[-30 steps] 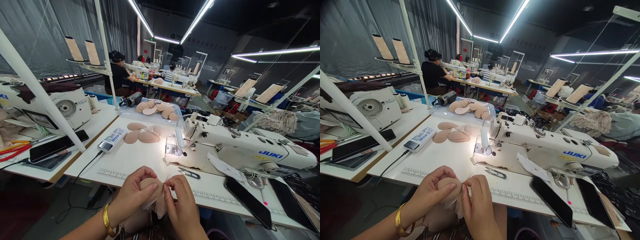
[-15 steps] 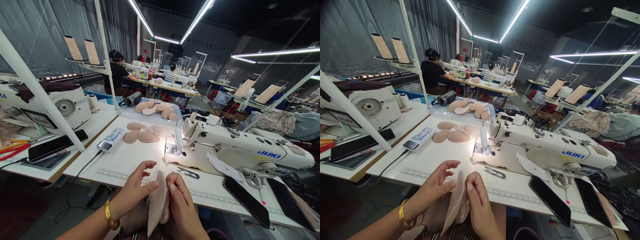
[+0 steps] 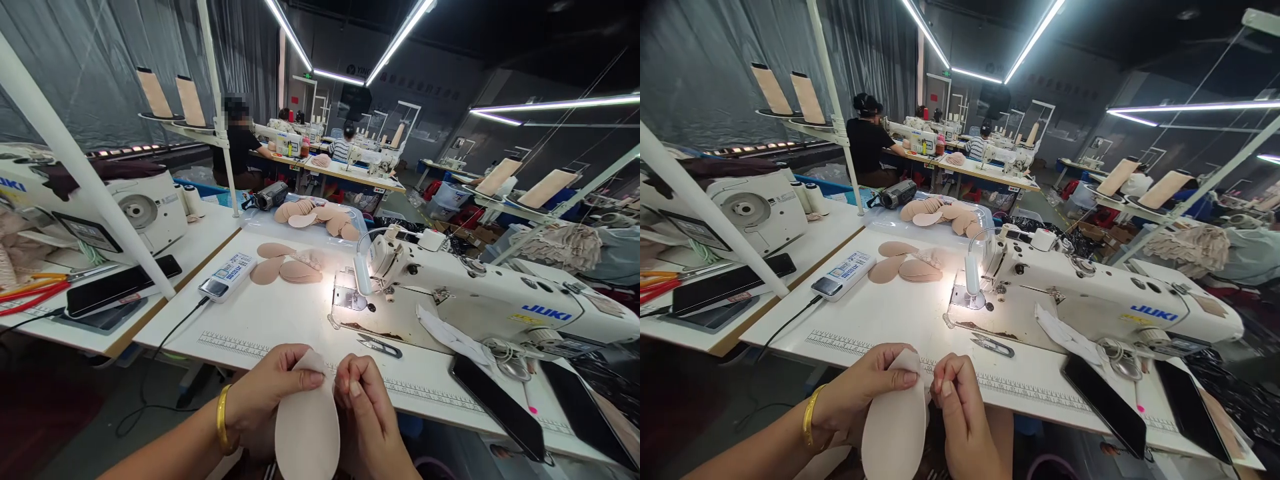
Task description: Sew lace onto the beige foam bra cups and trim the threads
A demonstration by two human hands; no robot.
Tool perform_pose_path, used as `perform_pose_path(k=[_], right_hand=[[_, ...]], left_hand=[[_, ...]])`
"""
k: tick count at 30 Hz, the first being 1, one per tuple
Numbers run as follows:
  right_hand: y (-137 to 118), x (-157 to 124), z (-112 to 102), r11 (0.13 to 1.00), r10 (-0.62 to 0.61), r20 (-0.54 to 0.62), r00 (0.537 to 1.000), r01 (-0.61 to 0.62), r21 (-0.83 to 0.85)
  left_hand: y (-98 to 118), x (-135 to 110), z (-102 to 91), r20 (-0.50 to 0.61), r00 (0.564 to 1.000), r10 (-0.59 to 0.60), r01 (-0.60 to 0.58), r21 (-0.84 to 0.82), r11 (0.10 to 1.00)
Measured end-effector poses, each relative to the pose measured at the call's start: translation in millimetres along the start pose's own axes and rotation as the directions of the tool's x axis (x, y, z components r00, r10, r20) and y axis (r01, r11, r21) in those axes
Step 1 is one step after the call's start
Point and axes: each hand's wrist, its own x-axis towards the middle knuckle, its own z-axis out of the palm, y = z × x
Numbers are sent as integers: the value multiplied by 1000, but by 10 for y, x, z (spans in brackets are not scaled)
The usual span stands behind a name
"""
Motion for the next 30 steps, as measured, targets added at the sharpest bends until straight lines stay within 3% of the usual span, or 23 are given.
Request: perform_pose_path(k=[6, 11, 13, 15, 18, 20, 22, 25, 27, 30], right_hand=[[-79, 13, -33, 985, 47, 37, 998, -53, 165], [-142, 9, 7, 958, 74, 208, 975, -127, 256], [-102, -43, 5, 984, 75, 222, 972, -108, 142], [-21, -115, -24, 994, 75, 194, 978, -57, -97], [119, -194, -131, 891, 65, 142, 988, 7, -453], [152, -190, -238, 827, 89, 187, 978, 32, -562], [93, -139, -343, 799, 158, 265, 951, 34, -601], [-112, -42, -410, 817, 191, 239, 952, -19, -576], [-226, 0, -363, 850, 97, 141, 985, -8, -527], [-251, 41, -199, 850, -117, 63, 991, 132, -510]], left_hand=[[9, -20, -14, 7, 1000, 11, -11, 25, 1000], [-65, -2, 27, -5, 999, 38, -38, 15, 999], [-70, -15, 43, -56, 997, 55, -52, 60, 997], [-40, -37, 49, -104, 991, 81, -68, 123, 990], [75, -80, 20, -210, 962, 175, -156, 104, 982], [167, -104, -20, -308, 914, 266, -249, 92, 964], [223, -112, -55, -307, 898, 315, -265, 195, 944], [192, -77, -54, -146, 939, 312, -216, 457, 863], [125, -39, -19, -88, 940, 329, -222, 573, 789], [41, -6, 34, -55, 919, 389, -264, 648, 715]])
